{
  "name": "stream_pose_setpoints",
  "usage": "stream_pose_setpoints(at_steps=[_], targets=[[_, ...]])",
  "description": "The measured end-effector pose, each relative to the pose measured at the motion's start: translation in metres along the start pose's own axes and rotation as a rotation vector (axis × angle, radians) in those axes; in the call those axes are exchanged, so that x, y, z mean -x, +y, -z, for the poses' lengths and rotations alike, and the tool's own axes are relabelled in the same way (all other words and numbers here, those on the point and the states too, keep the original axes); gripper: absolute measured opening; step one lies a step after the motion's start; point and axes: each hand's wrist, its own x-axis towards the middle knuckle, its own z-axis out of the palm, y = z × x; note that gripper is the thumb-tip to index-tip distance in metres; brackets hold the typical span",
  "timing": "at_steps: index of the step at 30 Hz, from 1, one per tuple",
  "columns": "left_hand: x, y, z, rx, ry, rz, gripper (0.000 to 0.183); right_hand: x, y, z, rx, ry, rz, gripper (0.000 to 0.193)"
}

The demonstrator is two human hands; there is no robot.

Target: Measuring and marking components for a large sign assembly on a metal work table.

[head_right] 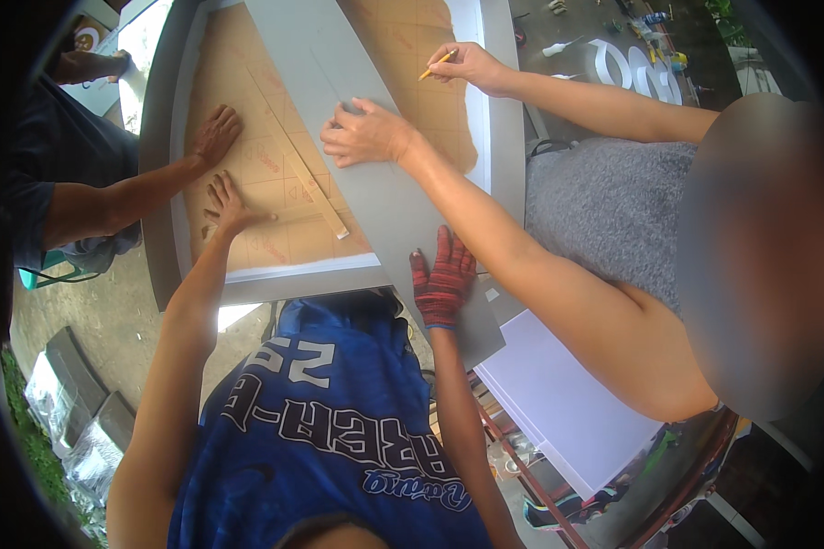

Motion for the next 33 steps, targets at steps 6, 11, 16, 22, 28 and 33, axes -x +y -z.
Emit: stream_pose_setpoints(at_steps=[6,11,16,22,28,33], targets=[[0.002,0.002,0.002,0.008,-0.001,0.001,0.151,0.001,0.000,-0.001,-0.012,0.005,-0.005,0.063],[0.001,0.001,0.002,-0.003,0.005,0.009,0.151,0.000,0.000,-0.002,-0.029,0.009,-0.006,0.062],[0.001,0.005,0.007,0.021,-0.025,0.021,0.150,-0.002,0.000,-0.001,-0.026,-0.013,-0.012,0.062],[0.000,0.006,0.009,0.028,-0.035,0.028,0.150,-0.004,0.000,0.002,-0.031,-0.014,-0.009,0.062],[0.002,0.005,0.007,0.010,0.003,0.003,0.151,-0.004,0.001,0.004,-0.030,-0.010,-0.002,0.062],[0.005,0.009,0.012,0.005,-0.014,0.007,0.151,-0.004,0.002,0.004,-0.032,-0.021,-0.008,0.062]])
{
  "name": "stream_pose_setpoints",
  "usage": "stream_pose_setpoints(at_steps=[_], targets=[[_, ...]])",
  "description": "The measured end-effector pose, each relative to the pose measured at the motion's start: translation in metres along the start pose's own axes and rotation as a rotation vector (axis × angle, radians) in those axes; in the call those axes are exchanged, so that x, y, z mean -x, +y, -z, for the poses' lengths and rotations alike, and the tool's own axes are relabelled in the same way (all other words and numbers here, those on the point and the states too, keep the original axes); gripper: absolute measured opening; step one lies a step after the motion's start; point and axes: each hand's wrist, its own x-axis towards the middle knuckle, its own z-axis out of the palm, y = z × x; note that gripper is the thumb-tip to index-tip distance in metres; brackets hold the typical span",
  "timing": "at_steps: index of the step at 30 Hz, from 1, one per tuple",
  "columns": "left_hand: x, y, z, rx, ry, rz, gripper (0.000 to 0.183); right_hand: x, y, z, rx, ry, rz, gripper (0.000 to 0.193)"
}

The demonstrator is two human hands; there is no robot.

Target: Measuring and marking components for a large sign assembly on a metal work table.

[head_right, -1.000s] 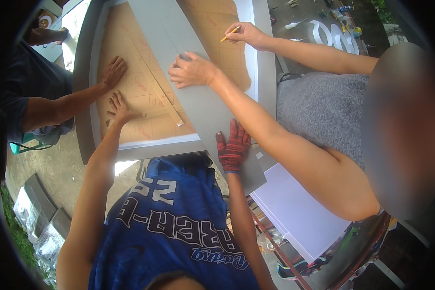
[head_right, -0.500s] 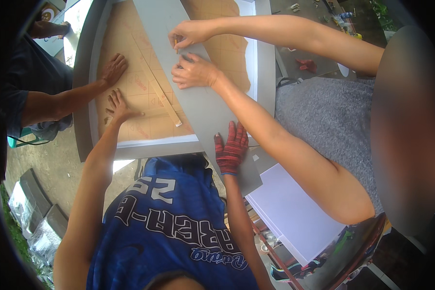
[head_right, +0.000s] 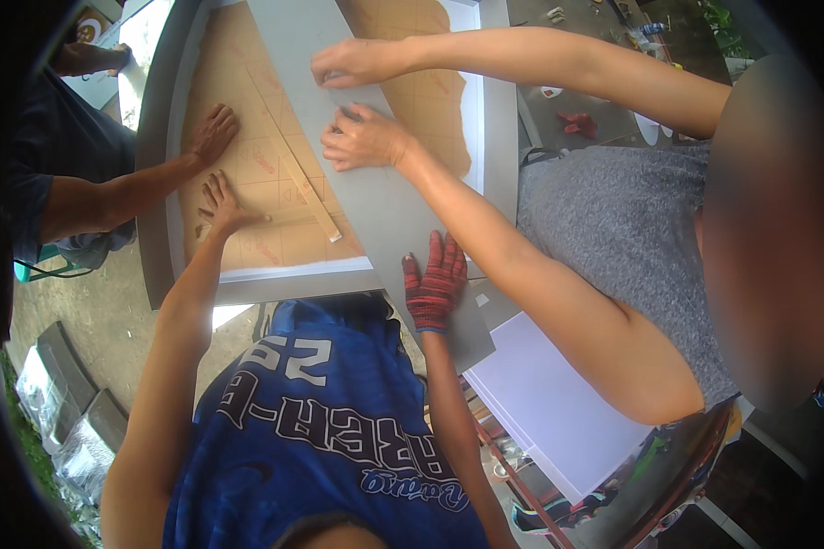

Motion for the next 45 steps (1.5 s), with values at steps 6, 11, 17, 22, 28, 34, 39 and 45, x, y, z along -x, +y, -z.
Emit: stream_pose_setpoints(at_steps=[6,11,17,22,28,34,39,45], targets=[[0.001,0.001,-0.001,-0.011,0.017,0.003,0.151,0.000,0.001,0.001,-0.001,0.017,0.003,0.062],[0.001,0.000,-0.004,0.003,0.021,0.002,0.150,0.001,0.001,0.002,0.000,0.017,0.003,0.062],[-0.003,-0.006,-0.010,-0.013,0.036,-0.004,0.150,0.002,-0.002,0.002,-0.021,0.000,-0.013,0.060],[0.000,-0.003,-0.006,0.002,0.029,-0.009,0.150,0.003,0.000,0.001,-0.013,0.007,-0.008,0.061],[0.003,0.000,-0.002,0.008,0.021,-0.007,0.150,0.004,0.002,-0.002,-0.004,0.011,-0.008,0.062],[0.003,0.000,-0.003,-0.006,0.015,0.012,0.149,0.006,0.003,-0.004,-0.003,0.019,-0.007,0.062],[0.003,0.000,-0.002,-0.008,0.004,0.018,0.149,0.006,0.002,-0.004,-0.014,0.015,-0.006,0.062],[0.004,0.001,-0.001,-0.008,0.004,0.017,0.149,0.004,0.002,-0.001,-0.008,0.006,-0.006,0.062]])
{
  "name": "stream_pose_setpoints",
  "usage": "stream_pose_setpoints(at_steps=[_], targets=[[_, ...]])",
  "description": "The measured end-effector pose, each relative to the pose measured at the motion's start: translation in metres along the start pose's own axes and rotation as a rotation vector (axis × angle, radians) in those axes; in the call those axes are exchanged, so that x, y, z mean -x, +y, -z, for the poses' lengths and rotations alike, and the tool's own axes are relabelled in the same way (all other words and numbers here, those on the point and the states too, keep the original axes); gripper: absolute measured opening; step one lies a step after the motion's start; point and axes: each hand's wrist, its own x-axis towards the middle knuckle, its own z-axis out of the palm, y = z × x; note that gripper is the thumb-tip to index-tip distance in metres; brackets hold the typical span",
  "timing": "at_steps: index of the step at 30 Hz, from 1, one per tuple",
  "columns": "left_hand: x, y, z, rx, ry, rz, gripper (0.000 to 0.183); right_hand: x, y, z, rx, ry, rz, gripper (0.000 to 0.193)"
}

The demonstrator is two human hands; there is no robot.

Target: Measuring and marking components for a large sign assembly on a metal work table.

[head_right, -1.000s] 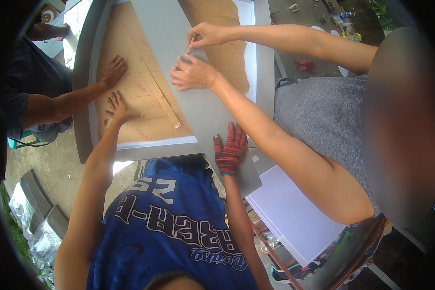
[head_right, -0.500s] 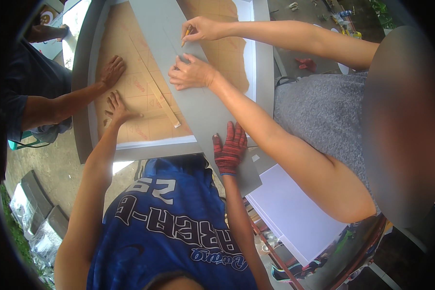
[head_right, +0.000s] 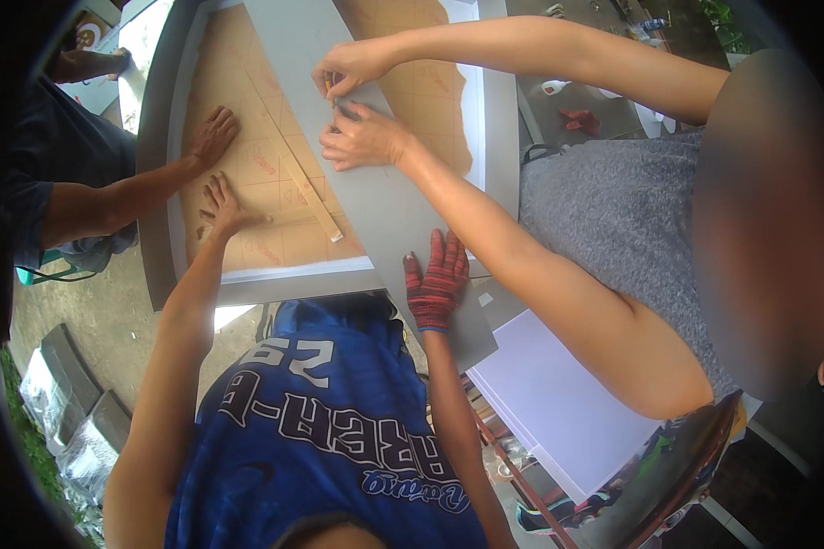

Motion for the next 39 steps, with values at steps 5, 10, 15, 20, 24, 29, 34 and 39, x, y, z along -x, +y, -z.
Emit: stream_pose_setpoints(at_steps=[5,10,15,20,24,29,34,39], targets=[[-0.0015,-0.0011,-0.0021,0.005,0.021,-0.013,0.149,-0.0006,0.0009,0.0012,0.007,0.001,0.005,0.062],[-0.0018,-0.0014,-0.0032,0.006,0.029,-0.011,0.149,-0.0013,-0.0007,0.0050,0.004,0.012,0.003,0.062],[-0.0023,-0.0048,-0.0055,0.008,0.027,-0.002,0.151,0.0004,0.0018,0.0022,0.004,0.015,0.023,0.061],[0.0018,-0.0011,-0.0019,0.037,0.050,-0.033,0.151,0.0002,-0.0015,0.0067,0.008,0.037,0.005,0.061],[0.0018,-0.0034,-0.0011,0.037,0.044,-0.030,0.151,-0.0025,-0.0019,0.0074,0.018,0.012,0.019,0.060],[-0.0025,-0.0004,-0.0028,0.003,0.011,-0.014,0.153,-0.0020,0.0004,0.0032,0.006,0.060,0.037,0.059],[-0.0024,-0.0054,-0.0061,0.011,0.022,-0.012,0.154,0.0004,-0.0014,0.0022,0.026,0.043,0.042,0.059],[-0.0043,-0.0057,-0.0082,0.048,0.034,-0.032,0.153,0.0005,-0.0013,0.0012,0.023,0.048,0.038,0.059]])
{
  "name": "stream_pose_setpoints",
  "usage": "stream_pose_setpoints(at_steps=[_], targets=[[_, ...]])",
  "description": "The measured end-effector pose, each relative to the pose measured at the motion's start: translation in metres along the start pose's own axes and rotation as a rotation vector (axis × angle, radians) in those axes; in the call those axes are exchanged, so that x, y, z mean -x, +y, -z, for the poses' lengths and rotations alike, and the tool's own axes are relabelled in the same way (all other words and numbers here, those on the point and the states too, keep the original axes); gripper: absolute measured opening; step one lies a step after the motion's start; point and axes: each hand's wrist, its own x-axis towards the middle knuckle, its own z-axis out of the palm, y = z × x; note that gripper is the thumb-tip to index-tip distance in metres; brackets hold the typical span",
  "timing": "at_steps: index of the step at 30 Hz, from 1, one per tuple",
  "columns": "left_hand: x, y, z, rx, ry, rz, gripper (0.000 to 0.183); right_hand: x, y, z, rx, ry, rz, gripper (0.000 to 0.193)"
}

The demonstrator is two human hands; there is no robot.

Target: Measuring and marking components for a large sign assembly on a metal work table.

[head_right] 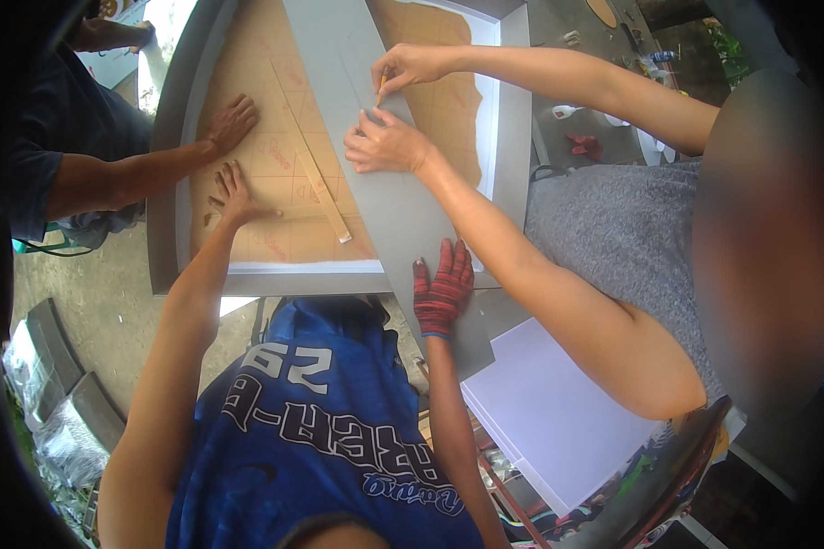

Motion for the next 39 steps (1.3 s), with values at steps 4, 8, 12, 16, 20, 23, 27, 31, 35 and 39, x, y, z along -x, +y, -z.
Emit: stream_pose_setpoints(at_steps=[4,8,12,16,20,23,27,31,35,39], targets=[[0.001,-0.002,0.000,0.006,0.003,0.002,0.153,-0.001,-0.001,0.001,0.006,-0.012,0.001,0.059],[0.004,0.004,0.006,0.004,-0.006,-0.002,0.154,0.000,-0.001,0.001,0.008,-0.022,0.002,0.059],[0.004,0.002,0.005,-0.005,-0.010,-0.003,0.155,0.002,-0.001,0.000,0.004,-0.011,-0.001,0.059],[-0.001,-0.009,-0.009,-0.010,-0.001,0.012,0.155,0.005,-0.003,-0.002,-0.029,-0.041,-0.009,0.057],[-0.001,0.002,0.000,-0.031,-0.018,0.035,0.155,0.001,-0.003,-0.002,-0.036,-0.032,-0.034,0.057],[0.008,-0.002,-0.001,-0.038,-0.004,0.021,0.155,0.010,-0.003,0.003,-0.041,-0.035,-0.039,0.057],[0.004,0.000,0.002,-0.029,-0.006,0.048,0.154,0.005,-0.004,-0.003,-0.021,-0.022,-0.031,0.057],[0.003,0.001,0.002,-0.009,-0.008,0.034,0.155,0.008,-0.004,0.000,-0.010,-0.035,-0.036,0.057],[0.003,-0.003,0.001,0.003,-0.027,0.071,0.154,0.000,-0.006,-0.003,-0.035,-0.011,-0.018,0.057],[0.005,-0.002,-0.003,-0.016,-0.046,0.053,0.155,0.005,-0.002,-0.007,-0.001,0.000,-0.006,0.057]])
